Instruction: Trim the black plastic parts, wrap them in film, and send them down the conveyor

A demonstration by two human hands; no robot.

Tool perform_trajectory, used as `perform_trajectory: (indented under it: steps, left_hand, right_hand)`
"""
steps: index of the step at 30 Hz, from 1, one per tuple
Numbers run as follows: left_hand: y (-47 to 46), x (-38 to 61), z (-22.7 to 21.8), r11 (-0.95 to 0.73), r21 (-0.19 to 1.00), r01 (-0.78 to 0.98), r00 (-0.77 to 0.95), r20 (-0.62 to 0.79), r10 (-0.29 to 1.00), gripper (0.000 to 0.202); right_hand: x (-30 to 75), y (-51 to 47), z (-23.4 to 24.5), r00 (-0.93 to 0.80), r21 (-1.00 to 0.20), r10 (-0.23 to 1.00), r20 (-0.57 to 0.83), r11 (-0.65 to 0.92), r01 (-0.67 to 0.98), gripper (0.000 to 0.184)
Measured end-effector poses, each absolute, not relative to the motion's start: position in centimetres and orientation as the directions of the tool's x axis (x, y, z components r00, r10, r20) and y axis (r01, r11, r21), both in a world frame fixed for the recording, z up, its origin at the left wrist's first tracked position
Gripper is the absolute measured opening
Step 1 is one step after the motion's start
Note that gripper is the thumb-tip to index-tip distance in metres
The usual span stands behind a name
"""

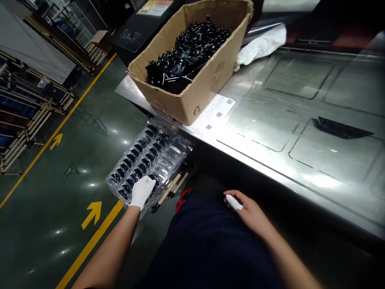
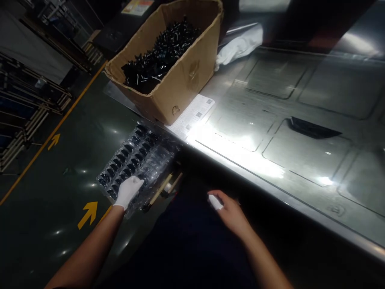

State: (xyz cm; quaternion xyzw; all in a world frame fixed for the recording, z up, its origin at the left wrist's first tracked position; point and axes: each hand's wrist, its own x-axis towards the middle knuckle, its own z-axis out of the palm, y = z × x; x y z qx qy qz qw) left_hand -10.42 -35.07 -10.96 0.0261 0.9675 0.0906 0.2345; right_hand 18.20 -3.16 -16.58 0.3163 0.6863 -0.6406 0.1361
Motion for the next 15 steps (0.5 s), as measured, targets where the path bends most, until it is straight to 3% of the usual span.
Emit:
perform_trajectory:
  steps: [4,9,12,15]
  left_hand:
    - [-34.6,-10.3,-9.9,0.981,0.163,0.110,-0.934,-0.320,0.158,0.028]
    - [-29.4,-8.3,-6.7,0.836,0.375,0.401,-0.894,-0.036,0.446,0.016]
    - [-21.7,-6.2,-4.1,0.514,0.531,0.674,-0.687,0.196,0.699,0.017]
    - [-11.4,-3.7,-1.1,0.075,0.552,0.831,-0.318,0.358,0.878,0.016]
  right_hand:
    - [19.5,-3.2,-17.7,-0.752,-0.798,0.293,-0.590,-0.072,0.598,0.043]
    - [21.4,-3.8,-19.4,-0.747,-0.820,0.360,-0.559,-0.105,0.563,0.036]
    - [22.2,-3.6,-21.0,-0.712,-0.816,0.427,-0.557,-0.122,0.565,0.032]
    - [23.3,-2.7,-23.1,-0.602,-0.755,0.504,-0.620,-0.172,0.633,0.027]
